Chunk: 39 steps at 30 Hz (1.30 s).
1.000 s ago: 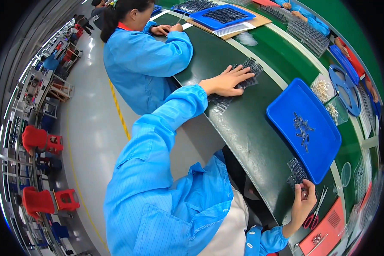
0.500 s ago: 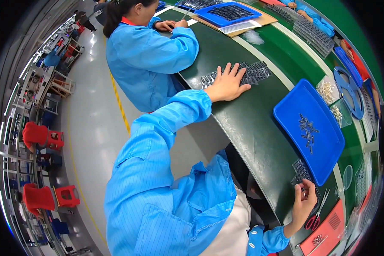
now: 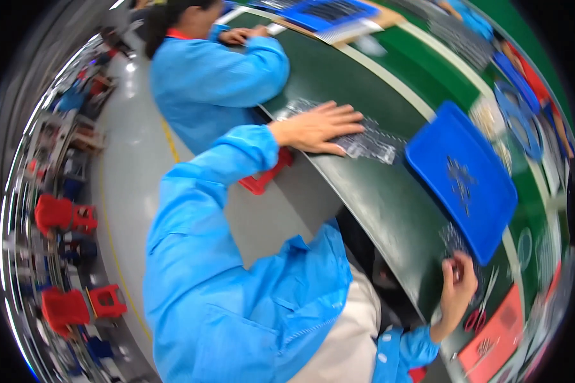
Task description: Assembling small electronic components onto a connector strip at a factory workbench.
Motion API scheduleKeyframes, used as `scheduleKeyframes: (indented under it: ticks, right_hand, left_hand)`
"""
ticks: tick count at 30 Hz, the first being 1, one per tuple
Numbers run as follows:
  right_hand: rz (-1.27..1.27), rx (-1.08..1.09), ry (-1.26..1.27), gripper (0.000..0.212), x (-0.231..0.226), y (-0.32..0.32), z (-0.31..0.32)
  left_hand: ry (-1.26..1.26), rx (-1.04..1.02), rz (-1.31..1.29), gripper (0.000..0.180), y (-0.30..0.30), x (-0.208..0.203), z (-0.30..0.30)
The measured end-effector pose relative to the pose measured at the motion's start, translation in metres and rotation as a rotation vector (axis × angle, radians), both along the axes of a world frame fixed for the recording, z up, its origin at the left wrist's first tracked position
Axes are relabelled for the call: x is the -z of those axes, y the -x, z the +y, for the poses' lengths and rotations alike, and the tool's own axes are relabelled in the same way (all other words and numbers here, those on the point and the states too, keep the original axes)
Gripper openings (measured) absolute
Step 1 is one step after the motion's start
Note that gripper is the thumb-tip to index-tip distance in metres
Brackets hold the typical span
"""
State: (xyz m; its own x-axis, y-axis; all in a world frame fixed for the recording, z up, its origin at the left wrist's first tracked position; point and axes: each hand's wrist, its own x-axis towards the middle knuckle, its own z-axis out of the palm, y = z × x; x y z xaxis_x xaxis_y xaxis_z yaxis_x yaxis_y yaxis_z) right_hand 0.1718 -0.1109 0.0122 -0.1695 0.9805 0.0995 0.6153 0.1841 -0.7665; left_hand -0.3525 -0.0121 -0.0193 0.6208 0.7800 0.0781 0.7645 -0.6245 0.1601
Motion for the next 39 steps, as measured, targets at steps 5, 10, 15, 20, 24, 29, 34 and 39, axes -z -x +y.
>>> scheduleKeyframes:
  ticks: [5,10,15,20,24,29,34,39]
  right_hand:
    - [0.055,-0.009,-0.007,0.025,-0.005,0.025,0.013]
    - [-0.024,0.055,-0.022,0.027,-0.006,0.028,0.006]
    - [-0.002,0.014,-0.049,0.028,-0.002,0.032,0.006]
    - [-0.035,-0.051,-0.213,0.034,0.007,0.052,0.02]
    - [-0.161,-0.072,-0.229,0.041,0.009,0.07,0.024]
    - [-0.189,-0.083,-0.155,0.047,0.007,0.096,0.024]
    - [-0.281,0.138,-0.247,0.049,0.012,0.083,0.024]
    - [-0.426,0.211,-0.244,0.05,0.016,0.05,0.014]
  left_hand:
    - [-0.043,0.072,0.071,0.079,-0.026,-0.009,-0.021]
    - [-0.042,0.177,0.083,0.084,-0.092,-0.015,-0.017]
    - [-0.034,0.277,0.04,0.087,-0.133,-0.016,-0.013]
    - [-0.04,0.26,-0.003,0.089,-0.132,-0.024,-0.014]
    - [0.017,0.129,-0.079,0.087,-0.099,-0.024,-0.021]
    - [0.024,-0.021,-0.118,0.074,-0.06,-0.018,-0.028]
    - [0.023,-0.051,-0.18,0.067,-0.034,-0.014,-0.028]
    - [0.038,-0.021,-0.217,0.065,-0.04,-0.014,-0.024]
